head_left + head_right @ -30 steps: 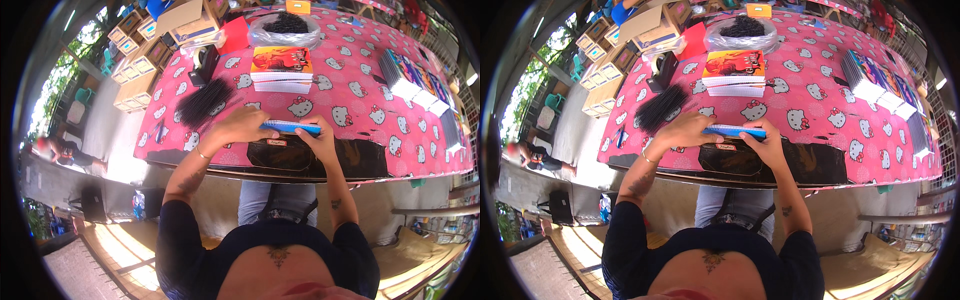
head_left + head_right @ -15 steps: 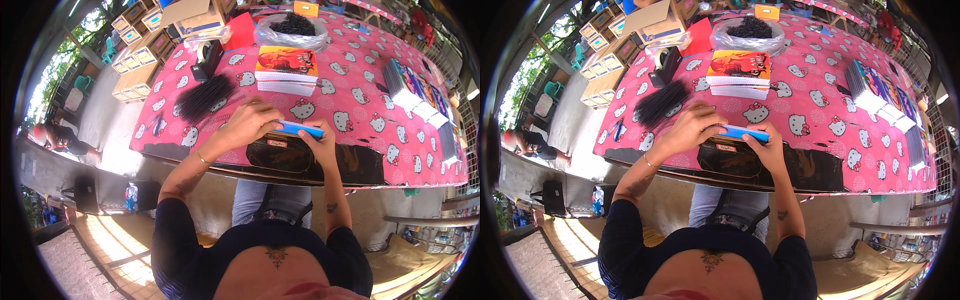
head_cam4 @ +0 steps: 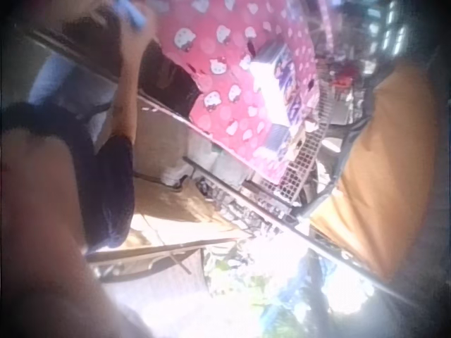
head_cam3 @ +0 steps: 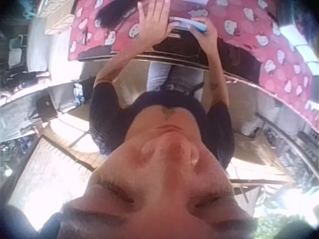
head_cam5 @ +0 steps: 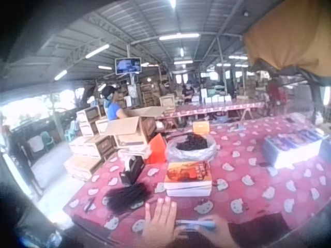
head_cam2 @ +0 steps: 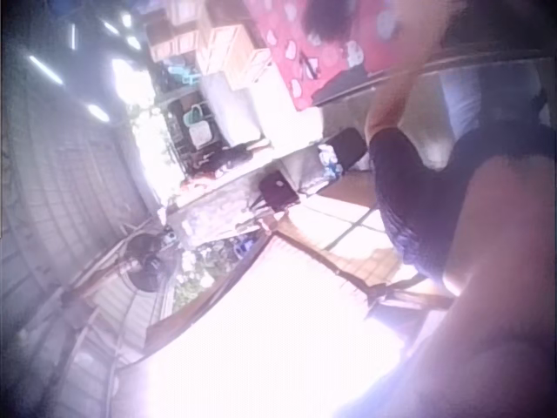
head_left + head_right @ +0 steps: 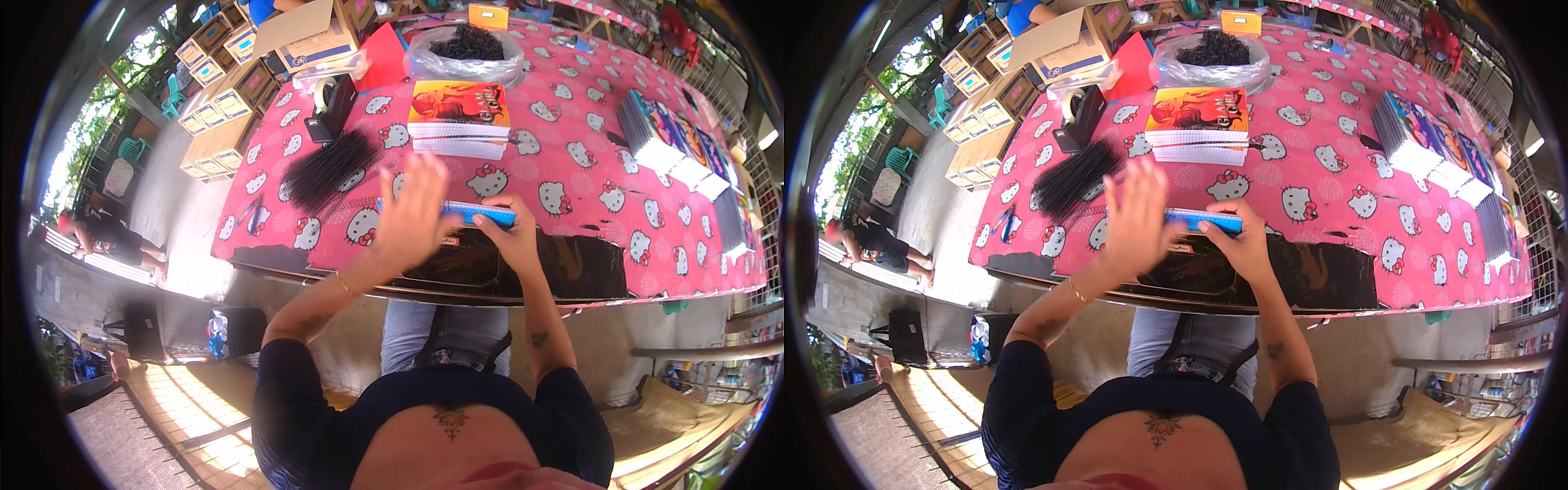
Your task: The person inserts plastic spirals into the pre-punched holes of several notebooks by hand and arranges the completed books on a table.
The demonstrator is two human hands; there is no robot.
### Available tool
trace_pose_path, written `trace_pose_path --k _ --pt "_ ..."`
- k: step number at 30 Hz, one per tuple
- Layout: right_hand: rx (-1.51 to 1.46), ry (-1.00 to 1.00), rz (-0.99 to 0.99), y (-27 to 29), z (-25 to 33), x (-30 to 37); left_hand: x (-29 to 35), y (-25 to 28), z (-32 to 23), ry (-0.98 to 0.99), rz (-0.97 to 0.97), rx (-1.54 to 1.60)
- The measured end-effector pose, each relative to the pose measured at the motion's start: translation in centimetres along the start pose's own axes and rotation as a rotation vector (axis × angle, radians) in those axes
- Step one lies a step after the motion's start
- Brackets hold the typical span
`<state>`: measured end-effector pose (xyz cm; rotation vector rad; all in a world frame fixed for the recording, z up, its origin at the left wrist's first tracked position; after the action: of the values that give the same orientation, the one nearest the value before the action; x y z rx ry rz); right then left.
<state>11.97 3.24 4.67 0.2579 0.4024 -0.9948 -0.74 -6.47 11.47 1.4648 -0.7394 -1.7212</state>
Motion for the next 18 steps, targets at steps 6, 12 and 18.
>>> trace_pose_path --k 6,12,18 --pt "-0.032 -0.036 -0.024 -0.5 0.7 0.0 2.7 0.8 -1.0 -0.117 0.032 0.345" --pt "-0.019 -0.027 0.057 -0.6 0.0 0.2 -0.9 -1.7 1.6 -0.041 0.772 0.481" --pt "-0.130 -0.091 0.138 -0.8 0.6 -0.1 -1.6 0.1 3.2 -0.036 0.426 0.890"
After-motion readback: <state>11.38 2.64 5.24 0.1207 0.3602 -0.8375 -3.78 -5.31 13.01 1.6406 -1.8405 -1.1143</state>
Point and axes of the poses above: each hand's wrist, its own x-axis away from the middle knuckle, its own y-axis out of the back of the hand, z = x × y, the point moved 8 cm from there along -x, towards the middle knuckle, and after that the axes turned 5 degrees about x, right-handed, at the moved point
